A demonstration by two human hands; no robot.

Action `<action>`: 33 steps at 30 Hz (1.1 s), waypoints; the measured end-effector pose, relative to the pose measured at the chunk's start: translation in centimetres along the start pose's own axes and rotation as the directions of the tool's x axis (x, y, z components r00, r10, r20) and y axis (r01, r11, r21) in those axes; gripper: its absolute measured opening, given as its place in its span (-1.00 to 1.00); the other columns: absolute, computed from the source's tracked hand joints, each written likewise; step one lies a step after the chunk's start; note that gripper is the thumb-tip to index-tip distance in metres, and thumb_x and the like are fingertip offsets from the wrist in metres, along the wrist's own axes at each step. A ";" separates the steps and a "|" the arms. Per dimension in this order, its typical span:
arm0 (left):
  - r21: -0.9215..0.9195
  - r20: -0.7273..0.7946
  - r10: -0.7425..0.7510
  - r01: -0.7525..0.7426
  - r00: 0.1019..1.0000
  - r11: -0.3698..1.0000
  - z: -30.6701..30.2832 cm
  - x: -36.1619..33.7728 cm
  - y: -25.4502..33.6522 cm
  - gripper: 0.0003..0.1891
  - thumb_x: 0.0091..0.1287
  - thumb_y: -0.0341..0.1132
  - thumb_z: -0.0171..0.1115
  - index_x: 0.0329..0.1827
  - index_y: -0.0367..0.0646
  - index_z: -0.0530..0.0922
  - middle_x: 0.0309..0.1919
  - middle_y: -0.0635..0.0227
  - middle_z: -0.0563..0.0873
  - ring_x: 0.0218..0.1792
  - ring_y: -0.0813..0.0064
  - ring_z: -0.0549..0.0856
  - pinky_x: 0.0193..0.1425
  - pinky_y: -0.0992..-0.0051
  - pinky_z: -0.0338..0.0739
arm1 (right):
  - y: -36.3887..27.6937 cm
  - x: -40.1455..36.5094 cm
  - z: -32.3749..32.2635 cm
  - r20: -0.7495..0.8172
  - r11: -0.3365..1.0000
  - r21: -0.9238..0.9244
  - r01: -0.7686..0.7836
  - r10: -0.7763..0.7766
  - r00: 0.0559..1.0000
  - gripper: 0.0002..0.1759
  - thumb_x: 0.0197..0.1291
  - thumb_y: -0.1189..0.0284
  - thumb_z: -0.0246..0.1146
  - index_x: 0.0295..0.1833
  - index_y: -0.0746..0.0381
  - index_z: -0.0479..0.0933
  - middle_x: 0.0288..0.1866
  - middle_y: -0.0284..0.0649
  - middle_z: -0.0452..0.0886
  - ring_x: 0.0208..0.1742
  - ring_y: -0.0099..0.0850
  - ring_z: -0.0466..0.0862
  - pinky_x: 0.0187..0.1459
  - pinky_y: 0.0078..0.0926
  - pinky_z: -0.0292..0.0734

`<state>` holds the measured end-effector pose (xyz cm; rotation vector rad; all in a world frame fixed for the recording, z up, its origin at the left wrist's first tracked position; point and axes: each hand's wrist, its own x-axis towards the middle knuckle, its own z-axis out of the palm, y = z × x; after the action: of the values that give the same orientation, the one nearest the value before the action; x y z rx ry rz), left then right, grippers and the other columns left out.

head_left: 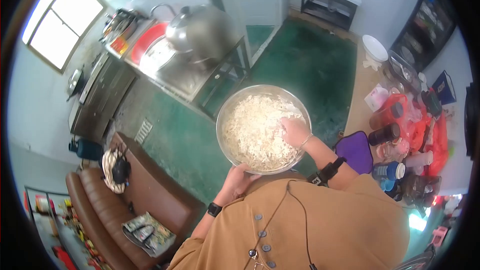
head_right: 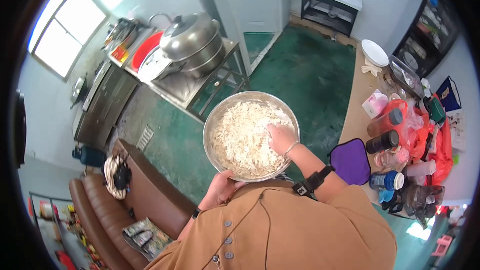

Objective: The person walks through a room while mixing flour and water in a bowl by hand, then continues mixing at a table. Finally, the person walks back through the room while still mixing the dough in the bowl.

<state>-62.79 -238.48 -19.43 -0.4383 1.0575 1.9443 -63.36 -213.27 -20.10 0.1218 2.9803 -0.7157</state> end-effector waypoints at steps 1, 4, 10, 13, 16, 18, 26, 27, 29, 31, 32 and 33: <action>0.034 0.017 -0.028 0.027 0.999 0.999 1.0 1.6 1.7 -0.55 0.19 -0.55 -0.11 0.20 -0.39 0.24 0.08 0.06 0.48 0.01 0.22 0.56 -0.06 0.35 0.58 | 1.6 1.7 0.1 -0.025 1.000 0.005 -0.008 0.008 1.000 -0.64 -0.11 0.49 0.18 -0.09 0.27 0.43 -0.31 0.06 0.54 -0.21 -0.03 0.57 -0.13 -0.17 0.46; 0.139 0.004 -0.083 0.082 0.997 0.987 4.2 6.0 5.4 -0.52 0.19 -0.56 -0.13 0.23 -0.39 0.19 0.12 0.03 0.44 0.05 0.18 0.54 -0.03 0.31 0.57 | 5.1 8.0 0.6 0.005 1.000 0.012 -0.027 0.027 1.000 -0.67 -0.10 0.48 0.19 -0.12 0.25 0.44 -0.30 0.06 0.56 -0.20 -0.02 0.58 -0.14 -0.18 0.47; 0.192 0.113 -0.188 0.165 0.976 0.967 7.7 16.9 10.2 -0.46 0.18 -0.55 -0.10 0.29 -0.31 0.12 0.19 0.05 0.36 0.13 0.14 0.46 0.10 0.18 0.48 | 7.8 16.5 -3.1 0.003 0.995 0.079 0.061 -0.061 0.998 -0.82 -0.04 0.48 0.14 -0.25 0.21 0.49 -0.35 0.03 0.60 -0.28 -0.09 0.62 -0.24 -0.17 0.48; 0.161 0.150 -0.228 0.203 0.962 0.966 10.1 21.4 12.4 -0.50 0.14 -0.57 -0.09 0.22 -0.39 0.22 0.14 0.02 0.42 0.09 0.11 0.49 0.09 0.19 0.50 | 8.7 18.8 -3.7 -0.036 0.997 0.070 0.036 -0.034 0.999 -0.83 -0.02 0.47 0.12 -0.25 0.21 0.49 -0.44 -0.01 0.60 -0.32 -0.11 0.62 -0.30 -0.16 0.48; 0.189 0.199 -0.283 0.247 0.938 0.950 12.3 26.4 14.4 -0.49 0.14 -0.56 -0.08 0.23 -0.37 0.21 0.13 0.07 0.44 0.10 0.15 0.49 0.08 0.22 0.50 | 11.4 22.7 -7.6 0.100 0.995 -0.017 -0.098 0.100 0.990 -0.79 -0.02 0.45 0.13 -0.20 0.19 0.48 -0.43 -0.03 0.60 -0.32 -0.10 0.62 -0.31 -0.18 0.48; 0.273 0.104 -0.293 0.256 0.951 0.927 14.3 30.1 15.7 -0.48 0.14 -0.56 -0.10 0.24 -0.37 0.19 0.13 0.10 0.45 0.11 0.18 0.50 0.07 0.24 0.51 | 15.0 26.4 -9.1 0.063 0.992 -0.044 -0.119 0.121 0.991 -0.78 -0.02 0.47 0.13 -0.18 0.19 0.47 -0.42 -0.03 0.60 -0.31 -0.10 0.62 -0.29 -0.19 0.48; 0.337 0.205 -0.335 0.255 0.920 0.906 24.7 46.2 23.1 -0.50 0.20 -0.51 -0.07 0.26 -0.32 0.19 0.13 0.12 0.45 0.08 0.21 0.53 0.03 0.29 0.55 | 29.2 37.8 -15.8 -0.106 0.986 -0.073 -0.151 0.143 0.984 -0.75 -0.05 0.55 0.14 -0.16 0.18 0.46 -0.37 0.00 0.57 -0.20 -0.12 0.59 -0.17 -0.18 0.48; 0.347 0.216 -0.357 0.270 0.909 0.898 26.5 48.3 24.2 -0.51 0.21 -0.50 -0.06 0.25 -0.31 0.20 0.13 0.14 0.45 0.07 0.23 0.53 0.02 0.30 0.56 | 30.9 38.8 -16.5 -0.225 0.990 -0.033 -0.137 0.126 0.966 -0.77 -0.04 0.53 0.14 -0.18 0.18 0.47 -0.38 0.00 0.56 -0.20 -0.11 0.58 -0.17 -0.18 0.48; 0.368 0.262 -0.412 0.304 0.873 0.879 29.0 52.4 25.8 -0.44 0.20 -0.52 -0.08 0.31 -0.23 0.08 0.19 0.13 0.36 0.11 0.17 0.49 0.04 0.25 0.54 | 33.8 39.9 -18.1 -0.339 0.990 0.018 -0.141 0.139 0.931 -0.80 -0.03 0.51 0.14 -0.20 0.18 0.48 -0.38 -0.01 0.56 -0.20 -0.11 0.57 -0.17 -0.17 0.47; 0.405 0.281 -0.464 0.335 0.840 0.851 31.7 55.6 27.0 -0.34 0.19 -0.54 -0.10 0.38 -0.09 -0.06 0.24 0.12 0.28 0.15 0.11 0.44 0.03 0.18 0.55 | 36.3 40.9 -20.2 -0.346 0.959 0.070 -0.274 0.281 0.895 -0.78 0.01 0.48 0.11 -0.16 0.16 0.49 -0.35 -0.02 0.57 -0.21 -0.08 0.57 -0.18 -0.16 0.46; 0.421 0.284 -0.474 0.335 0.833 0.843 33.0 57.1 27.3 -0.34 0.19 -0.54 -0.10 0.38 -0.09 -0.06 0.24 0.12 0.28 0.15 0.11 0.44 0.03 0.18 0.55 | 37.6 41.1 -21.1 -0.358 0.955 0.075 -0.288 0.295 0.886 -0.78 0.01 0.48 0.11 -0.16 0.16 0.49 -0.35 -0.02 0.57 -0.21 -0.08 0.57 -0.18 -0.16 0.46; 0.445 0.266 -0.488 0.343 0.832 0.827 34.1 58.7 27.5 -0.35 0.19 -0.54 -0.10 0.37 -0.10 -0.06 0.24 0.12 0.28 0.15 0.12 0.45 0.03 0.17 0.55 | 38.8 41.2 -21.9 -0.302 0.921 0.107 -0.374 0.388 0.871 -0.79 0.03 0.45 0.11 -0.16 0.17 0.50 -0.35 -0.01 0.57 -0.23 -0.08 0.57 -0.19 -0.15 0.46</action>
<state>-115.72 -187.96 -23.01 -0.0665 0.9581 1.3122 -101.84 -166.35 -21.87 0.8842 3.0759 -0.7711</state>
